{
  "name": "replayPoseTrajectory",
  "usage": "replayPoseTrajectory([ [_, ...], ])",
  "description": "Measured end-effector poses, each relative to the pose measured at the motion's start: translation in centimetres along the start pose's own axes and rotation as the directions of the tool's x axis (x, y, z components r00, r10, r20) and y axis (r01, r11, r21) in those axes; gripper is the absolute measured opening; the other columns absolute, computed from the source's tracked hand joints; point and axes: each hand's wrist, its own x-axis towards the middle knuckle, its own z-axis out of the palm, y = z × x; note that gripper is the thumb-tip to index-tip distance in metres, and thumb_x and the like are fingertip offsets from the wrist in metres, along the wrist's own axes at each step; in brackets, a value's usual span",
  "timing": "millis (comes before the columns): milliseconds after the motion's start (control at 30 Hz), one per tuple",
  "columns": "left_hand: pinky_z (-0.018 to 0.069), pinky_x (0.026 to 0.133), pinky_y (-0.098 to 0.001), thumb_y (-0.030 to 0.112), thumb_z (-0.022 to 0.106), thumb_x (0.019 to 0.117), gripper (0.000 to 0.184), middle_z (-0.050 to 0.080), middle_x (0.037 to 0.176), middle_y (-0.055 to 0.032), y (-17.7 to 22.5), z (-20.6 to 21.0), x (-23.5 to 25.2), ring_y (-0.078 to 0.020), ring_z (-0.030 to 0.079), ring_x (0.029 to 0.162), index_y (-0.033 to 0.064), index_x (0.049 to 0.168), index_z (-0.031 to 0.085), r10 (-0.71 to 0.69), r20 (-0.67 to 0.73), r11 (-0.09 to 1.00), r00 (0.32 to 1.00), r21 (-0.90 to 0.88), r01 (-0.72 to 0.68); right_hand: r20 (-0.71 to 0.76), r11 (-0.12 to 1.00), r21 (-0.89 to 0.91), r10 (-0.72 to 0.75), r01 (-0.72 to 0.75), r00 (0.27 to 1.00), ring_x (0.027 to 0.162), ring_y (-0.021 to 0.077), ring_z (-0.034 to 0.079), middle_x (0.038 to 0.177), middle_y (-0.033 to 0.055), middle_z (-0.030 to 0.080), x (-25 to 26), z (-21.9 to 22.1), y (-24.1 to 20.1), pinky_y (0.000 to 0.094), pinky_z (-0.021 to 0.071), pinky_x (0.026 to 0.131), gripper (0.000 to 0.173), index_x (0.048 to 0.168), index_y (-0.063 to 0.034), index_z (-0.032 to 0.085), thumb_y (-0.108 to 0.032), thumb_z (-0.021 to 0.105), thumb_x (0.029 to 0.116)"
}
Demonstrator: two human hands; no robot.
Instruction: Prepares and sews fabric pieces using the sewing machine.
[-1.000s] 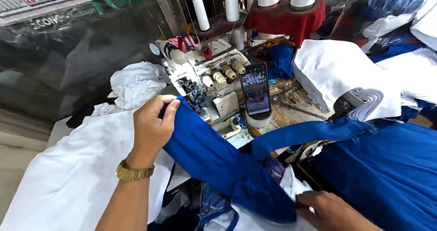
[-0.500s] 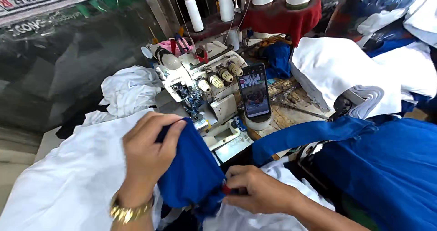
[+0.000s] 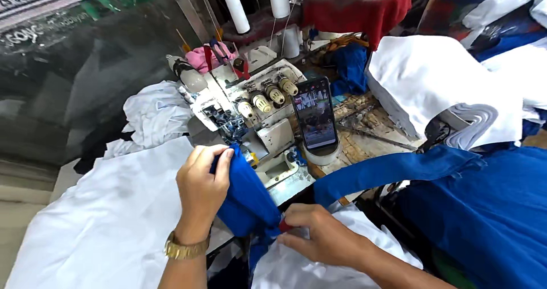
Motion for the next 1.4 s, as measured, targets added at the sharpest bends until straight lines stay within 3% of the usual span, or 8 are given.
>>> replayPoseTrajectory([
  [200, 0.0537, 0.08, -0.0338, 0.027, 0.061, 0.1024, 0.022, 0.069, 0.101, -0.0038, -0.1, 0.7, -0.1, -0.0133, 0.066, 0.093, 0.0111, 0.109, 0.075, -0.009, 0.016, 0.999, 1.0, 0.035, 0.008, 0.023, 0.997, -0.035, 0.071, -0.071, 0.997, 0.094, 0.0138, 0.068, 0.095, 0.0044, 0.071, -0.3, 0.3, 0.5, 0.0351, 0.0567, 0.083, 0.026, 0.096, -0.0089, 0.072, -0.032, 0.062, 0.102],
  [400, 0.0495, 0.09, -0.0347, 0.027, 0.061, 0.1018, 0.021, 0.068, 0.103, -0.0018, -0.1, 1.0, -0.4, -0.0144, 0.062, 0.101, 0.0127, 0.108, 0.076, -0.053, 0.008, 0.999, 0.999, -0.009, 0.053, 0.015, 0.998, -0.044, 0.048, -0.047, 0.999, 0.096, 0.0137, 0.067, 0.097, 0.0049, 0.07, -0.5, 0.0, 0.7, 0.0332, 0.0563, 0.084, 0.027, 0.095, -0.0085, 0.072, -0.033, 0.064, 0.1018],
  [633, 0.0503, 0.091, -0.0335, 0.023, 0.056, 0.1045, 0.023, 0.068, 0.105, -0.0044, 0.4, 0.3, -0.9, -0.0134, 0.062, 0.101, 0.0071, 0.111, 0.071, -0.073, -0.031, 0.995, 0.997, -0.076, 0.07, -0.025, 0.998, -0.059, 0.005, -0.006, 1.0, 0.097, 0.0132, 0.067, 0.098, 0.0054, 0.07, -1.0, -0.3, 0.2, 0.0316, 0.0569, 0.084, 0.025, 0.092, -0.0076, 0.072, -0.03, 0.065, 0.1011],
  [800, 0.054, 0.063, -0.0176, 0.023, 0.059, 0.1043, 0.019, 0.068, 0.088, 0.0049, 1.6, -2.2, -1.2, 0.0016, 0.062, 0.072, 0.0091, 0.114, 0.065, -0.034, 0.004, 0.968, 0.999, -0.25, 0.034, 0.007, 1.0, 0.01, -0.029, 0.029, 1.0, 0.094, 0.0133, 0.067, 0.097, 0.0061, 0.069, -1.6, -0.8, -0.4, 0.031, 0.0574, 0.081, 0.024, 0.091, -0.0066, 0.072, -0.029, 0.068, 0.1001],
  [900, 0.0548, 0.063, -0.0181, 0.024, 0.062, 0.1026, 0.018, 0.069, 0.09, 0.0066, 1.8, -4.4, -0.6, 0.0015, 0.063, 0.071, 0.0111, 0.113, 0.069, 0.011, 0.05, 0.96, 0.999, -0.279, 0.003, 0.034, 0.991, 0.098, -0.092, 0.088, 0.995, 0.091, 0.0156, 0.066, 0.094, 0.0085, 0.069, -1.8, -1.3, -1.2, 0.0318, 0.0568, 0.079, 0.023, 0.089, -0.0033, 0.071, -0.024, 0.07, 0.0986],
  [1033, 0.0557, 0.081, -0.033, 0.024, 0.06, 0.1027, 0.023, 0.071, 0.1, -0.0066, 0.5, -2.4, 0.0, -0.0121, 0.067, 0.09, 0.0055, 0.109, 0.073, 0.022, 0.018, 0.997, 1.0, -0.077, -0.02, -0.036, 0.999, 0.042, 0.017, -0.016, 0.999, 0.088, 0.0134, 0.067, 0.09, 0.006, 0.069, -1.3, -0.9, -0.2, 0.032, 0.0572, 0.078, 0.026, 0.091, -0.0052, 0.072, -0.029, 0.067, 0.1007],
  [1167, 0.0521, 0.078, -0.0381, 0.03, 0.058, 0.1028, 0.025, 0.068, 0.1, -0.0033, -0.2, 0.2, -0.1, -0.0158, 0.064, 0.092, 0.0134, 0.107, 0.075, -0.038, 0.039, 0.998, 0.999, 0.044, 0.037, -0.021, 0.998, 0.047, 0.044, -0.043, 0.999, 0.09, 0.0123, 0.067, 0.09, 0.0046, 0.069, -1.1, -0.7, 0.1, 0.0314, 0.0577, 0.08, 0.025, 0.092, -0.0059, 0.073, -0.029, 0.067, 0.1006],
  [1400, 0.0523, 0.08, -0.0432, 0.034, 0.058, 0.1028, 0.029, 0.068, 0.101, -0.0068, 0.0, 0.8, -0.8, -0.0216, 0.065, 0.095, 0.0115, 0.109, 0.075, -0.053, 0.015, 0.996, 0.998, 0.071, 0.052, -0.023, 0.998, 0.051, 0.045, -0.044, 0.999, 0.089, 0.0132, 0.066, 0.09, 0.0055, 0.068, -1.6, -0.6, 0.1, 0.0314, 0.0569, 0.079, 0.027, 0.092, -0.0056, 0.072, -0.03, 0.066, 0.1009],
])
